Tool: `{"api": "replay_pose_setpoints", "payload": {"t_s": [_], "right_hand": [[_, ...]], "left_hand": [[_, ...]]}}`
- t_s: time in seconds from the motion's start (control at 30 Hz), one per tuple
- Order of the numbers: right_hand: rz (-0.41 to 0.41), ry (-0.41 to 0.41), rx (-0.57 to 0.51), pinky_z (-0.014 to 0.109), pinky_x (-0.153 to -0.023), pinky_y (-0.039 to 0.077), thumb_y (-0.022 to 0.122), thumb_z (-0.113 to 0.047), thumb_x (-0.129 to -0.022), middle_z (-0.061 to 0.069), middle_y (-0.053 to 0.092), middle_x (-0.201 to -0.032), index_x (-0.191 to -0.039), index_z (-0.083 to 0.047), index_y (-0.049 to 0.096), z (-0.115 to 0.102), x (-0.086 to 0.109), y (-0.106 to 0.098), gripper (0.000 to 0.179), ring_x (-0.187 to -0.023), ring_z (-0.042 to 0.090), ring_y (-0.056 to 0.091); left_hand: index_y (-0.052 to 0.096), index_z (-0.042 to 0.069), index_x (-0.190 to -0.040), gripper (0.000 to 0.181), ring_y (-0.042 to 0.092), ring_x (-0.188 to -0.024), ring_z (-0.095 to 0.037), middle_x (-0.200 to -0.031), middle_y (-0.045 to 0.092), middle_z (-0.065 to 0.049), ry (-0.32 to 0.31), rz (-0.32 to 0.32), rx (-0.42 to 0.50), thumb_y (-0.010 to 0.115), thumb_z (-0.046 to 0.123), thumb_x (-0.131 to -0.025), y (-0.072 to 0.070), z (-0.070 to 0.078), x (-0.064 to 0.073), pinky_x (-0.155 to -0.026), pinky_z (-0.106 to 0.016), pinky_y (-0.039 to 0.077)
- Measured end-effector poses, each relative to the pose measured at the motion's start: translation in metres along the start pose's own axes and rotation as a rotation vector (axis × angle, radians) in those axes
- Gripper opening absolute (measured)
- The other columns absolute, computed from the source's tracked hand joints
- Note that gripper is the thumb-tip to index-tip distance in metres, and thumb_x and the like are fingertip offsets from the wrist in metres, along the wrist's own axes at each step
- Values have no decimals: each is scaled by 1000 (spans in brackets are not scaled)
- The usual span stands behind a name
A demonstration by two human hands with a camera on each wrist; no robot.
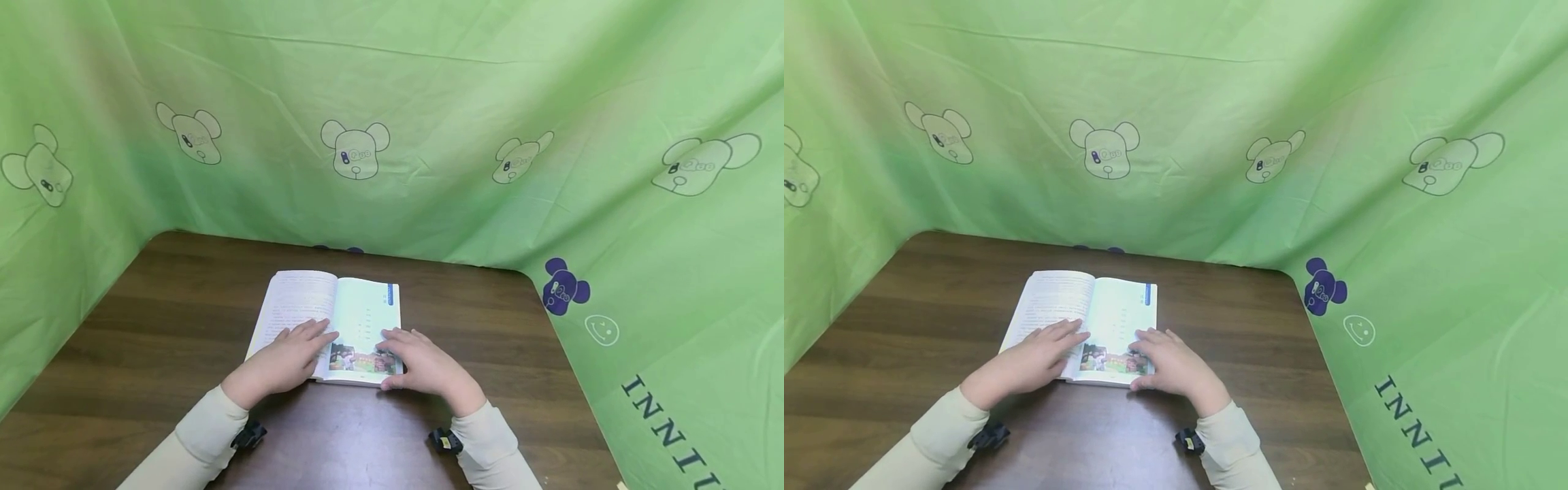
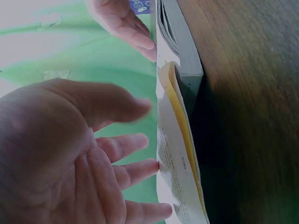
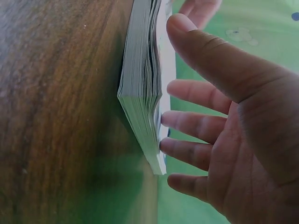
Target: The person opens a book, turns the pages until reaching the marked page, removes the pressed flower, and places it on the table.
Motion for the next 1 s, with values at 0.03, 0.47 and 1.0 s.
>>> {"api": "replay_pose_setpoints", "payload": {"t_s": [0.03, 0.47, 1.0], "right_hand": [[-4, 1, 2, 60, -120, 28, 82, -50, -83, 12, 51, -155, -137, -13, 63, 0, 0, 1, 68, -146, 33, 44], [-3, 2, -14, 60, -121, 26, 86, -51, -77, 12, 49, -156, -137, -12, 63, 3, 0, 3, 75, -146, 34, 43], [-22, -12, -27, 60, -122, 23, 85, -39, -83, 12, 47, -158, -136, -11, 64, 6, 2, 2, 64, -149, 32, 39]], "left_hand": [[47, 14, -154, 51, 35, -150, -39, -163, 37, -15, -15, -18, 13, 55, 12, -103, 1, -1, 0, -112, -70, 33], [51, 14, -151, 54, 39, -149, -34, -159, 45, -10, -76, -50, 64, 63, 32, -102, 6, -13, -6, -110, -77, 26], [60, 10, -143, 64, 43, -146, -32, -156, 50, -9, -98, -23, 60, 76, 42, -91, 8, -15, -7, -107, -75, 34]]}}
Point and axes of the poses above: each hand's wrist, its own x-axis away from the middle knuckle, its own y-axis out of the palm, z = x × y, the point moved 5 cm from there along -x, towards the middle knuckle
